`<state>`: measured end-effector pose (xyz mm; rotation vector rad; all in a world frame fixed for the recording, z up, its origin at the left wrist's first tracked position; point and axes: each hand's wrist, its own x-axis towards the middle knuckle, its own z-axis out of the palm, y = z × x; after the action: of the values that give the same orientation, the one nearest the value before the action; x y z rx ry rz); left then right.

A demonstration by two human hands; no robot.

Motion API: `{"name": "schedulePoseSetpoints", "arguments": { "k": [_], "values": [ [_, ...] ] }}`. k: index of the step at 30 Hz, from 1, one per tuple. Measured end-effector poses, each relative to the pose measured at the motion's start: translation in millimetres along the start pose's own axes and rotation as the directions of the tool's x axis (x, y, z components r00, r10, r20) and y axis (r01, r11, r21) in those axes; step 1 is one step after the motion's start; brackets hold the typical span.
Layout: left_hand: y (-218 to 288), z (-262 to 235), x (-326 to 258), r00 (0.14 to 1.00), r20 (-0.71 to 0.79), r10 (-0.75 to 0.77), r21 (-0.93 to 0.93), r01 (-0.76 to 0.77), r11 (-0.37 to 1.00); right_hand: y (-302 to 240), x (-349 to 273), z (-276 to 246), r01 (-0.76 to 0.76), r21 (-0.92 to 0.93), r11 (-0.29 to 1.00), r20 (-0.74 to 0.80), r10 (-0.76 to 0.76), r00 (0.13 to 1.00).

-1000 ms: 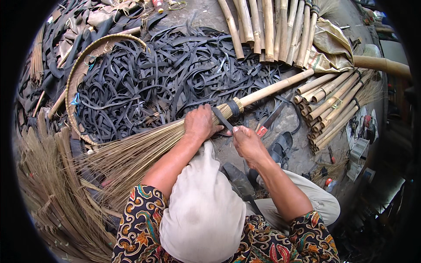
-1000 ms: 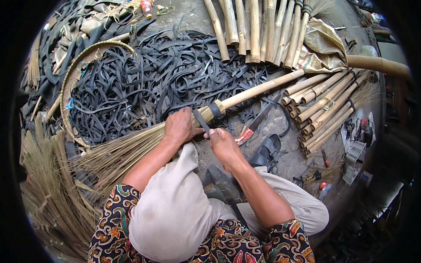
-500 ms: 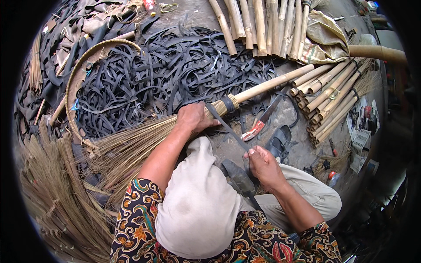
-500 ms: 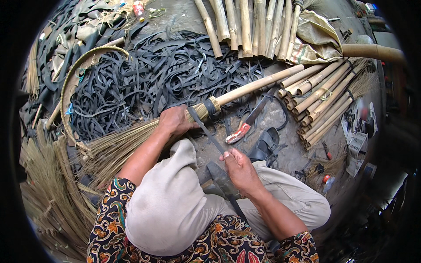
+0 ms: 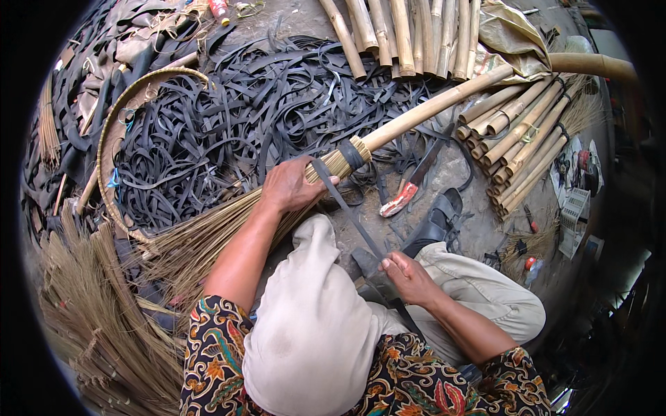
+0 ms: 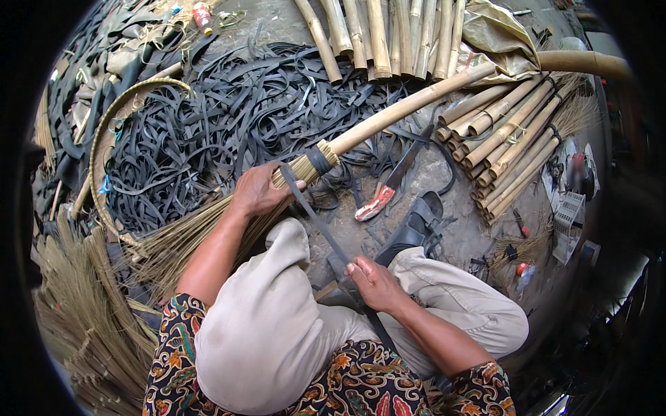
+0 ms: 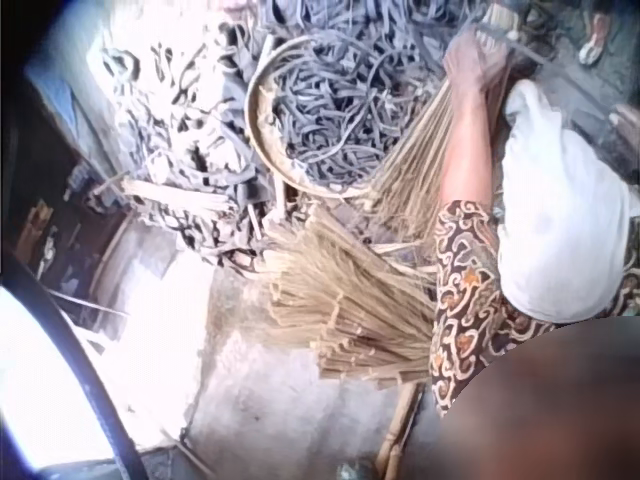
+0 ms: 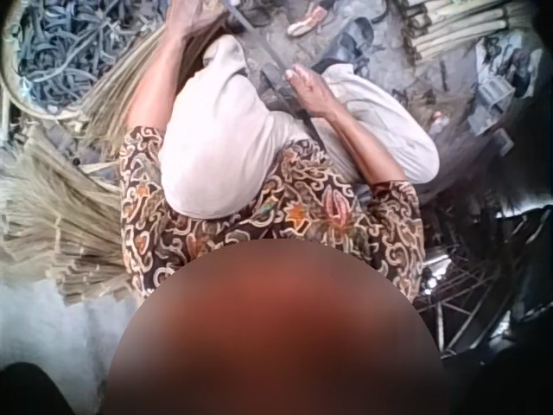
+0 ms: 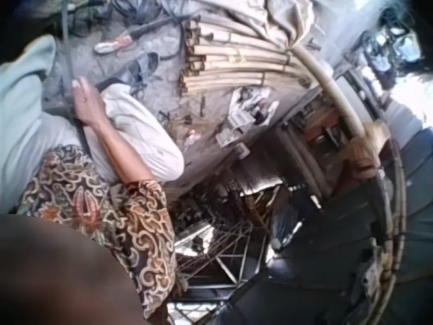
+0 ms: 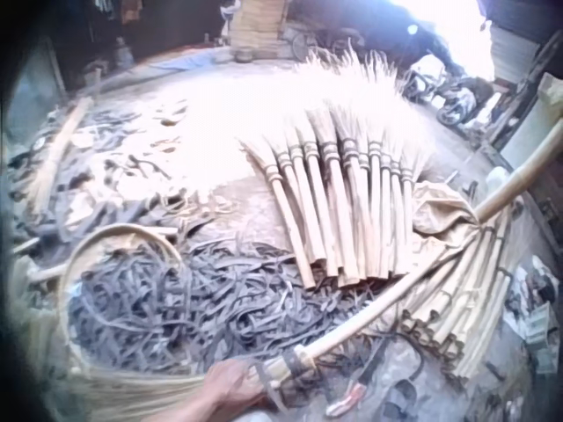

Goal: The person sits on the floor and assembles a broom by bundling straw-like bristles, inserting a bamboo handle, and securing the joint with strips of rubber. They trim the bristle ends with a knife and place the finished broom with others nearby.

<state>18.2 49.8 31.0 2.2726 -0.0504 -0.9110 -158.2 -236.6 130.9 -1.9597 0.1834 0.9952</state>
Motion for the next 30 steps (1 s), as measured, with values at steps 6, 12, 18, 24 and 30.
{"name": "schedulePoseSetpoints", "arguments": {
  "k": [6, 12, 18, 24, 30],
  "values": [
    [13.2, -30.7, -35.5, 0.979, 0.18, 0.093, -0.31, -0.033, 0.95, 53.2, 110.9, 23.8, 0.14, -0.065, 0.988, -0.016, -0.141, 0.99],
    [11.9, -35.6, -32.0, 0.863, 0.453, 0.225, -0.479, 0.023, 0.878, 1.2, 193.5, -14.6, 0.558, -0.237, 0.796, 0.078, -0.556, 0.827],
    [7.8, -31.0, -26.5, 0.879, 0.467, 0.095, -0.506, 0.178, 0.844, -21.2, 205.8, -5.8, 0.45, -0.673, 0.587, 0.098, -0.533, 0.841],
    [21.9, -3.0, -8.3, 0.998, 0.016, -0.058, 0.028, 0.058, 0.998, -60.4, 177.7, -52.4, 0.148, -0.693, 0.706, 0.299, 0.094, 0.95],
    [32.0, 19.4, -9.1, 0.998, -0.058, -0.036, 0.104, 0.042, 0.994, -105.3, 186.6, -59.5, 0.301, -0.696, 0.652, 0.039, -0.384, 0.923]
  ]
}}
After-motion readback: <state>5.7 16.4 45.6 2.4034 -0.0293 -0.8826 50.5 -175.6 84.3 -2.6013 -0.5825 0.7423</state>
